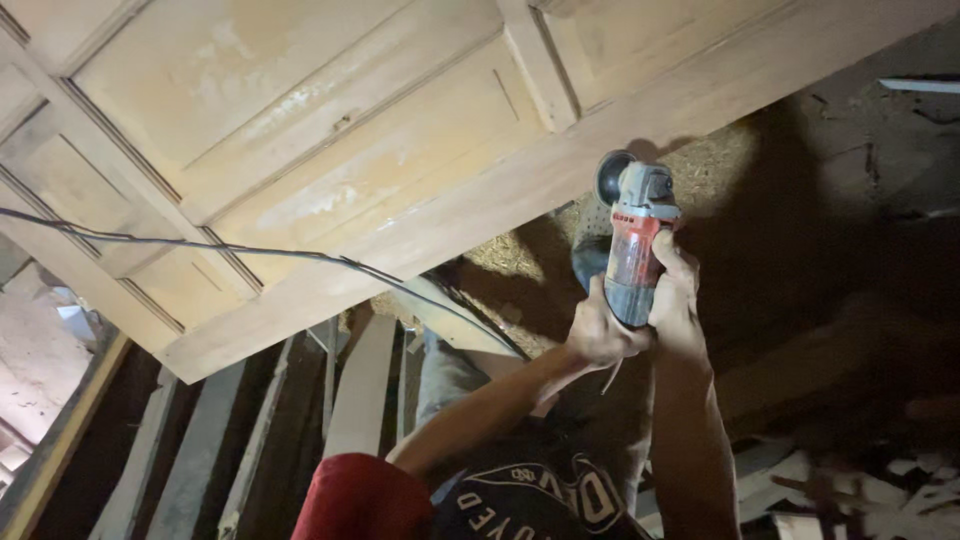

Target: The person uses an electric sander to smooth the surface of a wooden door. They move the sander across the panels and edges, occasionally repositioning the door to access different areas.

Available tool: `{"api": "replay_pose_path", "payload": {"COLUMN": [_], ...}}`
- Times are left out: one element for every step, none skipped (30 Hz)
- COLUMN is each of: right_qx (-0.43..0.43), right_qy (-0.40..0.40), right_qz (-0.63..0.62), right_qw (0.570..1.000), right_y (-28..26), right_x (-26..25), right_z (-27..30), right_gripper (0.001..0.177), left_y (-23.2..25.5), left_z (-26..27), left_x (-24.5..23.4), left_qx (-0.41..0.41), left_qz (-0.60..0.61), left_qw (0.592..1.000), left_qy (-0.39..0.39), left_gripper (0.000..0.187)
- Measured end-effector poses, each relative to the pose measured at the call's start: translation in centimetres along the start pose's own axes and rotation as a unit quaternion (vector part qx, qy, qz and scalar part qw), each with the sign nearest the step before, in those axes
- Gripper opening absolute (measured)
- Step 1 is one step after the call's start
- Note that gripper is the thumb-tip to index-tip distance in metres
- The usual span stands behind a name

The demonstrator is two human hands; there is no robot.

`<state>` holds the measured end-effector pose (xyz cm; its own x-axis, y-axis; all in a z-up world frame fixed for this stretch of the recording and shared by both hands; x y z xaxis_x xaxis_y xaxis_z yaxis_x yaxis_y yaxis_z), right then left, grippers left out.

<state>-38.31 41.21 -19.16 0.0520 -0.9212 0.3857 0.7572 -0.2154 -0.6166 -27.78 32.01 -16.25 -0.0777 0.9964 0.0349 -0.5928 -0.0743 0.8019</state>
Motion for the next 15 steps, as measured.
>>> {"api": "replay_pose_path", "payload": {"right_qx": [-0.002,-0.003,-0.001,0.003,0.008,0.013,0.018,0.02,0.025,0.031,0.036,0.033,0.028,0.023,0.013], "right_qy": [-0.005,-0.01,-0.013,-0.018,-0.023,-0.015,-0.007,0.0,0.026,0.049,0.073,0.076,0.08,0.084,0.07], "right_qz": [-0.001,-0.001,-0.004,-0.008,-0.011,0.026,0.063,0.099,0.106,0.113,0.12,0.161,0.201,0.239,0.272], "right_qw": [1.0,1.0,1.0,1.0,1.0,0.999,0.998,0.995,0.994,0.992,0.989,0.984,0.976,0.967,0.96], "right_y": [0.9,1.9,2.9,4.0,5.0,6.0,6.9,7.5,8.0,8.4,8.7,8.7,8.6,8.3,7.9], "right_x": [0.2,0.2,0.4,0.7,1.0,1.3,1.7,2.1,2.5,3.1,3.8,4.7,5.7,6.9,8.3], "right_z": [-0.3,-0.5,-0.6,-0.6,-0.6,-0.6,-0.5,-0.4,-0.1,0.0,0.2,0.2,0.4,0.6,0.6], "right_gripper": [0.055,0.051,0.05,0.049,0.047,0.047,0.048,0.048,0.049,0.049,0.05,0.05,0.049,0.049,0.049], "left_y": [0.0,0.1,0.1,0.0,-0.1,-0.4,-0.5,-0.4,-0.4,-0.2,-0.1,-0.2,-0.8,-1.5,-2.4], "left_z": [0.3,0.7,1.2,1.7,2.2,2.8,3.6,4.1,4.6,5.0,5.3,5.6,6.0,6.3,6.4], "left_x": [-0.8,-1.6,-2.4,-3.2,-4.1,-5.0,-5.9,-6.7,-7.3,-8.1,-8.6,-9.2,-9.5,-9.8,-10.1], "left_qx": [0.005,0.009,0.013,-0.028,-0.069,-0.109,-0.11,-0.108,-0.105,-0.068,-0.03,0.007,-0.003,-0.014,-0.024], "left_qz": [-0.001,0.001,0.002,0.024,0.047,0.069,0.081,0.093,0.104,0.084,0.064,0.044,0.049,0.053,0.058], "left_qw": [1.0,1.0,1.0,0.999,0.996,0.992,0.991,0.99,0.989,0.994,0.997,0.999,0.998,0.998,0.997], "left_qy": [0.003,0.007,0.011,0.008,0.003,-0.001,-0.005,-0.008,-0.012,0.0,0.011,0.025,0.034,0.04,0.047], "left_gripper": [0.093,0.092,0.091,0.089,0.088,0.086,0.087,0.087,0.088,0.089,0.09,0.091,0.094,0.098,0.101]}}
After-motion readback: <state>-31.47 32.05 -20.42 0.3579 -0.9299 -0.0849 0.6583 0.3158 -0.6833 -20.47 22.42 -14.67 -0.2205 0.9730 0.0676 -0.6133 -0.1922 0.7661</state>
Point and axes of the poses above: each hand's wrist, its own z-axis away from the middle knuckle, its own x-axis out of the palm, y = z × x, the point moved 3 cm from there along -z, towards the middle knuckle, and after that the axes turned 7 degrees about -y, right-handed, at the moved point
